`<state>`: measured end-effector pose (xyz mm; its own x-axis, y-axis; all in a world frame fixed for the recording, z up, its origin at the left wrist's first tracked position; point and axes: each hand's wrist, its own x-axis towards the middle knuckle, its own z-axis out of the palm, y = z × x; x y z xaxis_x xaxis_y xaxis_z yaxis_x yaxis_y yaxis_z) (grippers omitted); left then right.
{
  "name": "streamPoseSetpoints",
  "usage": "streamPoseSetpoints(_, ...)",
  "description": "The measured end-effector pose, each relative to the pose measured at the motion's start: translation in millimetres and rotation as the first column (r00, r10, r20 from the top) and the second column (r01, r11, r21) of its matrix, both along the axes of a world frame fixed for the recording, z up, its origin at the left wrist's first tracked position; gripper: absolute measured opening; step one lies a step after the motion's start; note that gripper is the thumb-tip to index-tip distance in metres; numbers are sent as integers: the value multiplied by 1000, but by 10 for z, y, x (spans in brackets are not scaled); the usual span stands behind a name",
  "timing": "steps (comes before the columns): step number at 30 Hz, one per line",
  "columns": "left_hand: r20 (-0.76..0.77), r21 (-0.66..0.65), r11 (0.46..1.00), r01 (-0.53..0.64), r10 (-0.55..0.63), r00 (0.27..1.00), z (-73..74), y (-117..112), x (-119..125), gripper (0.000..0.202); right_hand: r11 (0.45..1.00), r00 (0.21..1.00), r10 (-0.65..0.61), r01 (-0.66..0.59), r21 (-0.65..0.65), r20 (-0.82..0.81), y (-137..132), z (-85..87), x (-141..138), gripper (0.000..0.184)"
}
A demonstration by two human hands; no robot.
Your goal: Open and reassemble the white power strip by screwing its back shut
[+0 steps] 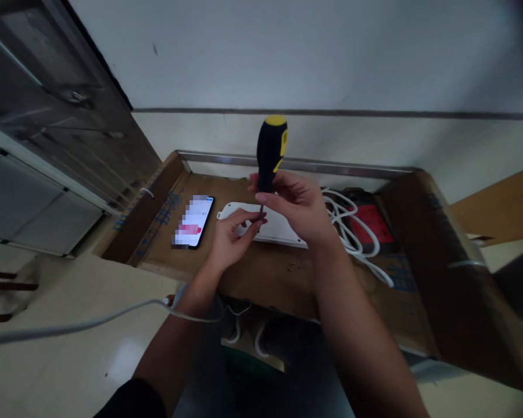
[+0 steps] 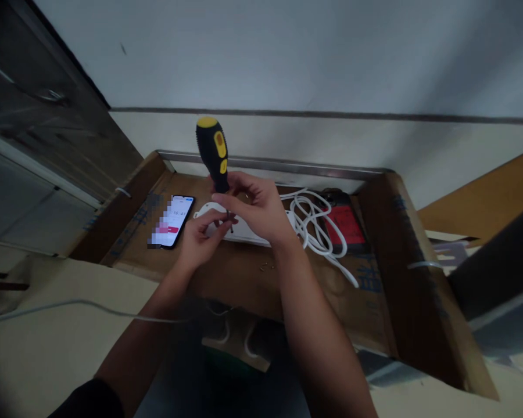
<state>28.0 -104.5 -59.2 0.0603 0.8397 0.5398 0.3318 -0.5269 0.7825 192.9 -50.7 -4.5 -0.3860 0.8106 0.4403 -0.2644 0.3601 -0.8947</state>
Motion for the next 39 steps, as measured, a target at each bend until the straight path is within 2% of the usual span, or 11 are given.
streamPoseSetpoints(2,19,-7,999,-49,49,999,-5,-4,-10,7,1000,1000,6,-6,17,-11,4,-2,-7,38)
streamPoseSetpoints(5,27,-57,991,-123,125,992,-24,15,-8,11,994,990,-95,100,48,-105,5,-17,-79,48)
streamPoseSetpoints(10,-9,-78,984,-159,158,987,-22,32,27,17,967,961,-243,250,43,-128,-52,-12,-185,39)
streamPoseSetpoints(13,-49,2,988,-152,152,987,11,8,39,16,977,974,-210,212,11,-80,-98,15,-164,29)
streamPoseSetpoints(17,-85,41,998,-37,40,996,34,-28,22,12,990,989,-143,143,0,-30,-90,21,-94,29)
streamPoseSetpoints(19,-53,26,999,-19,20,998,21,-31,13,10,985,986,-161,163,54,-37,-62,0,-86,31)
streamPoseSetpoints(23,-5,-17,996,-85,85,996,-12,-14,15,6,938,954,-293,300,173,-65,-31,-53,-143,38)
streamPoseSetpoints(27,-21,-15,994,-107,106,994,7,-20,24,12,901,918,-376,393,185,-122,-53,-58,-183,39)
streamPoseSetpoints(32,-62,-32,999,4,-6,998,16,-35,2,14,942,955,-289,296,159,-65,-93,-4,-109,22)
streamPoseSetpoints(35,-42,-76,997,-34,31,999,-30,-15,-1,13,959,970,-242,236,159,16,-102,9,-86,23)
streamPoseSetpoints(39,-38,-45,994,-95,94,995,-69,5,13,10,921,937,-347,348,174,-37,-94,-12,-121,33)
